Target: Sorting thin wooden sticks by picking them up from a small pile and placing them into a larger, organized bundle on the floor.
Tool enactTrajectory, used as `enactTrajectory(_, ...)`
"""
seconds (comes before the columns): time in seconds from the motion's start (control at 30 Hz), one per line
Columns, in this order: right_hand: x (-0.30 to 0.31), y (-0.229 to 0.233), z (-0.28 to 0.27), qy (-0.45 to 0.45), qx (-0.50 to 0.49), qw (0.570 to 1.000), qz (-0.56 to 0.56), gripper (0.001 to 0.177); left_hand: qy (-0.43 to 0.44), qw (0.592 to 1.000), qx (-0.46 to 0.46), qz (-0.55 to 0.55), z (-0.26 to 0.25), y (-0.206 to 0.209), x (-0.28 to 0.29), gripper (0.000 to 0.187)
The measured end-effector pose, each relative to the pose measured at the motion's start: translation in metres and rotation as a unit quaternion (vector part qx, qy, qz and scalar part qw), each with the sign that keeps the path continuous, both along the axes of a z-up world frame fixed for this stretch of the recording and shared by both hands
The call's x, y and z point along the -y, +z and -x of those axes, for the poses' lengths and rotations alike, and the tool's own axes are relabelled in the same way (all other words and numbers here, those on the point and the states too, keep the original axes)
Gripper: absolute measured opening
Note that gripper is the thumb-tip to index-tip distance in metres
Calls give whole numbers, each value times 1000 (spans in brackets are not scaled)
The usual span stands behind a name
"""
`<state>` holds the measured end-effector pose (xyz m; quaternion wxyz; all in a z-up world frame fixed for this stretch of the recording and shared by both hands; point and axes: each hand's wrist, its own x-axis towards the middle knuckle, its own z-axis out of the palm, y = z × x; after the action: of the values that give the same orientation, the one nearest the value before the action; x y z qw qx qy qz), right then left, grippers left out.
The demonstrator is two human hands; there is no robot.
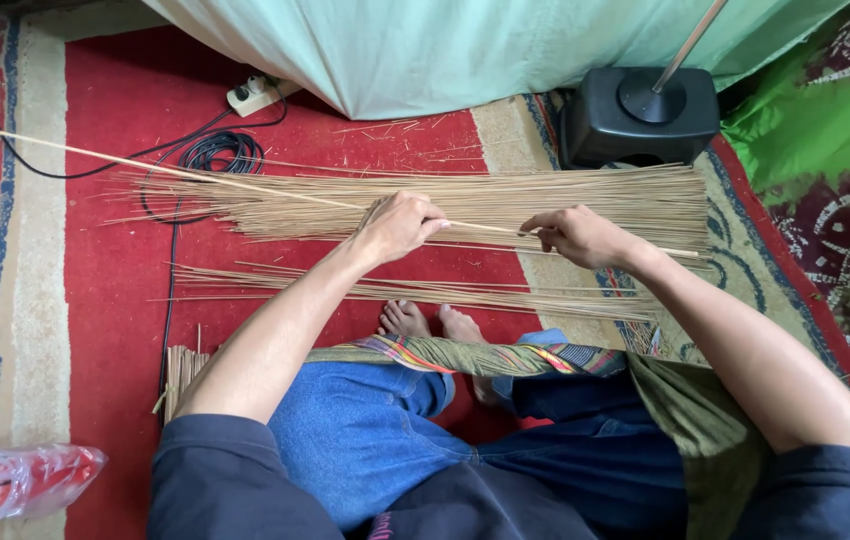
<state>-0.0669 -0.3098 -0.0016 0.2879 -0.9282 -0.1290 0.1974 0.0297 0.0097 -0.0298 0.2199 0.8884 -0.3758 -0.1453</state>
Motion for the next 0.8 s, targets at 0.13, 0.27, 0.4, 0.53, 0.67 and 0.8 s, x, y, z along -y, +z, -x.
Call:
enactTrajectory(0.13,13,-12,-8,-15,-28,999,44,29,50,998,19,-31,-6,-8,-13,24)
enactTrajectory(0.27,16,-15,-15,-15,-46,995,82,27,106,994,11,-32,9,6,-17,24)
enactTrajectory(0.4,6,-18,-15,-9,-54,993,104,26,109,993,23,-47,12,-21,-20,24)
enactTrajectory(0.53,6,-39,-15,-17,-66,991,119,25,118,991,29,-52,10,-40,-19,25)
enactTrajectory(0.67,12,-51,-31,-15,-68,990,123,27,142,987,-10,-67,21,-14,-16,26)
enactTrajectory(0.8,14,-39,-27,-29,-92,989,114,28,186,975,-50,-115,13,-35,-21,23)
